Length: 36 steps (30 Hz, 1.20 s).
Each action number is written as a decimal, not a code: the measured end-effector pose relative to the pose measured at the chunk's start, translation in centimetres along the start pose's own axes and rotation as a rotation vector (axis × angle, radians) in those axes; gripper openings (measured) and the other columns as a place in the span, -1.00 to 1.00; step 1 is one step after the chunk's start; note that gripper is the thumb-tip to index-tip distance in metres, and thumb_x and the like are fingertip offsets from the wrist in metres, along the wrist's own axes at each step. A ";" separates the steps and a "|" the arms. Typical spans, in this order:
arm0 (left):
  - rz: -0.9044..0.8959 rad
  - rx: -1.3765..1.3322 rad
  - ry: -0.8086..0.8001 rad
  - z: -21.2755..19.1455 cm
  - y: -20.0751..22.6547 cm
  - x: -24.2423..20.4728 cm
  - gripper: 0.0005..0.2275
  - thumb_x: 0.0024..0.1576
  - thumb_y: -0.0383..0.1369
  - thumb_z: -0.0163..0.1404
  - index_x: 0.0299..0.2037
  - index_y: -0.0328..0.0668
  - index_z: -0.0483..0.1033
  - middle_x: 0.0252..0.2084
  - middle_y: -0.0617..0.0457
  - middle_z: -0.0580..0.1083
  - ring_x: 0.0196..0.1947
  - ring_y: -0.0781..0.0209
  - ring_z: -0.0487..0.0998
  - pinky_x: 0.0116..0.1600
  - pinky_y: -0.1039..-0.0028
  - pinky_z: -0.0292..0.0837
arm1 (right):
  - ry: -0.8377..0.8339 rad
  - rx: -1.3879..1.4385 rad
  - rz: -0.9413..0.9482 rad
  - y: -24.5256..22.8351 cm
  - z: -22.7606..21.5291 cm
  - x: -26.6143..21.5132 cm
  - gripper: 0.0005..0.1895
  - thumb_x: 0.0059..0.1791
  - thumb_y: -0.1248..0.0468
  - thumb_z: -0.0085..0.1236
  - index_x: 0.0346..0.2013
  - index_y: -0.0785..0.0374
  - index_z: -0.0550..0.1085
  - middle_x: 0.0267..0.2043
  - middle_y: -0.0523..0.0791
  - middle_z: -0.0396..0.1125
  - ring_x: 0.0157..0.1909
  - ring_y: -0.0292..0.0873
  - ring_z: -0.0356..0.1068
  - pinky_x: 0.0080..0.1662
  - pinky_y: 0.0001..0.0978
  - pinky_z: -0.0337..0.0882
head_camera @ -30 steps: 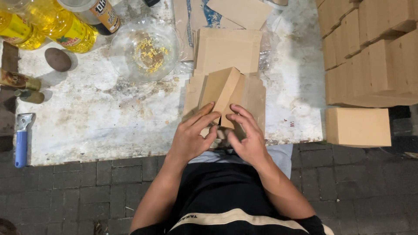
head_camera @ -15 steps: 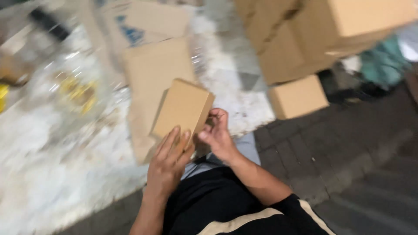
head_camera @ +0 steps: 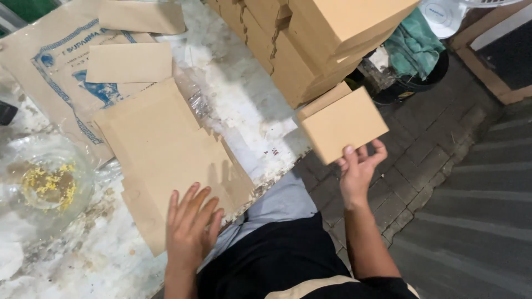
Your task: The person folds flat cardboard pieces into small rectangular boxes by hand, tucking flaps into slots to form the structure. Completed boxes are stacked on the right side of the table.
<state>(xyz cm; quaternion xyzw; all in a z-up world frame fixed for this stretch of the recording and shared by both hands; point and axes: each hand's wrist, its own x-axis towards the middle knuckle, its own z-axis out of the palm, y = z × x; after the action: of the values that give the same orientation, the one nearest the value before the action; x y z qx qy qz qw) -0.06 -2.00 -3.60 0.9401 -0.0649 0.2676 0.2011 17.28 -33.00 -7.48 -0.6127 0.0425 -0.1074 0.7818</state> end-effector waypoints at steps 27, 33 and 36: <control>-0.044 0.058 -0.145 7.7 -0.4 -1.6 -0.67 0.01 -0.16 0.20 -0.09 -0.08 0.54 -0.10 -0.01 0.47 0.01 -0.02 0.47 0.02 0.16 0.39 | -0.759 -0.488 0.135 2.1 9.3 -6.9 -0.83 0.01 0.34 0.14 -0.11 0.27 0.51 -0.56 -0.08 0.34 -0.65 -0.27 0.28 -0.52 -0.47 0.37; -0.042 -0.063 -0.204 5.9 -0.9 -0.3 -0.67 0.06 -0.18 0.10 -0.05 -0.18 0.54 -0.08 -0.11 0.48 -0.01 -0.11 0.49 -0.01 0.15 0.44 | -0.962 -0.742 0.052 0.7 12.3 -6.1 -0.68 0.02 0.32 0.11 0.03 0.40 0.46 -0.27 0.13 0.42 -0.42 0.02 0.50 -0.42 -0.21 0.51; -0.081 -0.077 -0.176 4.5 0.4 0.6 -0.64 0.05 -0.27 0.02 0.03 -0.26 0.50 -0.08 -0.18 0.48 -0.03 -0.17 0.52 -0.05 0.17 0.50 | -0.944 -0.716 0.127 0.6 12.3 -6.2 -0.67 0.05 0.31 0.05 0.07 0.42 0.44 -0.25 0.17 0.42 -0.37 0.07 0.51 -0.37 -0.17 0.55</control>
<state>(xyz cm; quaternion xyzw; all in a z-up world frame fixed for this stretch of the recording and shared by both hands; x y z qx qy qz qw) 2.56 -4.19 -6.63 0.9534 -0.0545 0.1731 0.2412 13.81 -19.82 -5.41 -0.8160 -0.2395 0.2444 0.4658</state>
